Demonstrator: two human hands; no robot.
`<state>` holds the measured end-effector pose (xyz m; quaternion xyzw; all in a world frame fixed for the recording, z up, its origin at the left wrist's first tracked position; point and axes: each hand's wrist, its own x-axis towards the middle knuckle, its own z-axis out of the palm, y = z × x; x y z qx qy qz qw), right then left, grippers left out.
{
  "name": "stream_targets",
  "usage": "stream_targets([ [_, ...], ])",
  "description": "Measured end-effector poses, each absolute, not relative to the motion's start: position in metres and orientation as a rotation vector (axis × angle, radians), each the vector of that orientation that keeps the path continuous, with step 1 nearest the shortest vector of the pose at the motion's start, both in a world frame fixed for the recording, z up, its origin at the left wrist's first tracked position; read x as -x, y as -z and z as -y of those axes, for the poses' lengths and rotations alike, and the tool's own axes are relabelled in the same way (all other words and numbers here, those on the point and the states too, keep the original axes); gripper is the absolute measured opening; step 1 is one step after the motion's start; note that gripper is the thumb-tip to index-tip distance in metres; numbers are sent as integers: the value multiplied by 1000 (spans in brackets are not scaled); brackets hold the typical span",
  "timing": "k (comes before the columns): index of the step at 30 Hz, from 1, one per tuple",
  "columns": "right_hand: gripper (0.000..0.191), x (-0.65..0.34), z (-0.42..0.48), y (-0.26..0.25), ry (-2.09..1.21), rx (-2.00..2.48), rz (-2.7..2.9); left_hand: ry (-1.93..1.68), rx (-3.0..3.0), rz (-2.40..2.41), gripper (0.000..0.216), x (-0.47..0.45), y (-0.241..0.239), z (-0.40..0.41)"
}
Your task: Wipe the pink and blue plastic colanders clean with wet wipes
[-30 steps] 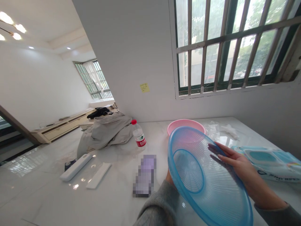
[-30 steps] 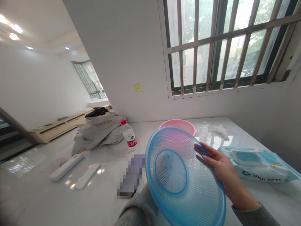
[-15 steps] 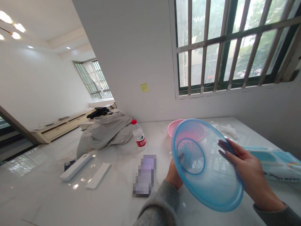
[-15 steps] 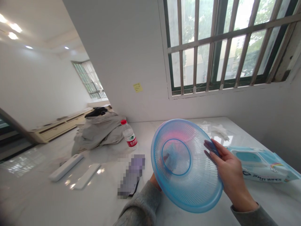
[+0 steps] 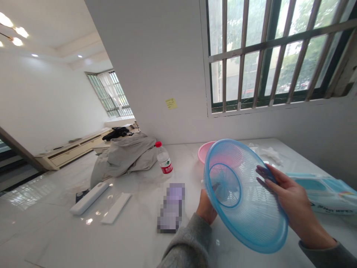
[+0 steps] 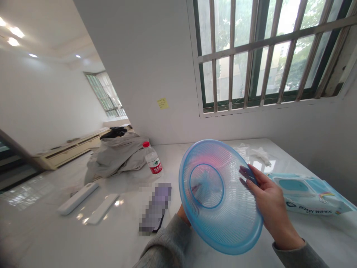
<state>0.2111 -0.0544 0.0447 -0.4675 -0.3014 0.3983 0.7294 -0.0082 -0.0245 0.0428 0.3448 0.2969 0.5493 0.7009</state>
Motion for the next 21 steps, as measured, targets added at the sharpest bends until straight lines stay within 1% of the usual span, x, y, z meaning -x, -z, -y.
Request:
stream_targets([
  [6, 70, -209, 57, -54, -852, 1062, 638, -1193, -782, -645, 50, 7, -42, 22],
  [12, 69, -208, 58, -55, -860, 1074, 622, -1206, -832, -688, 43, 9, -50, 28],
  [21, 72, -211, 56, -51, -840, 1082, 636, -1253, -769, -613, 52, 4, -51, 28],
])
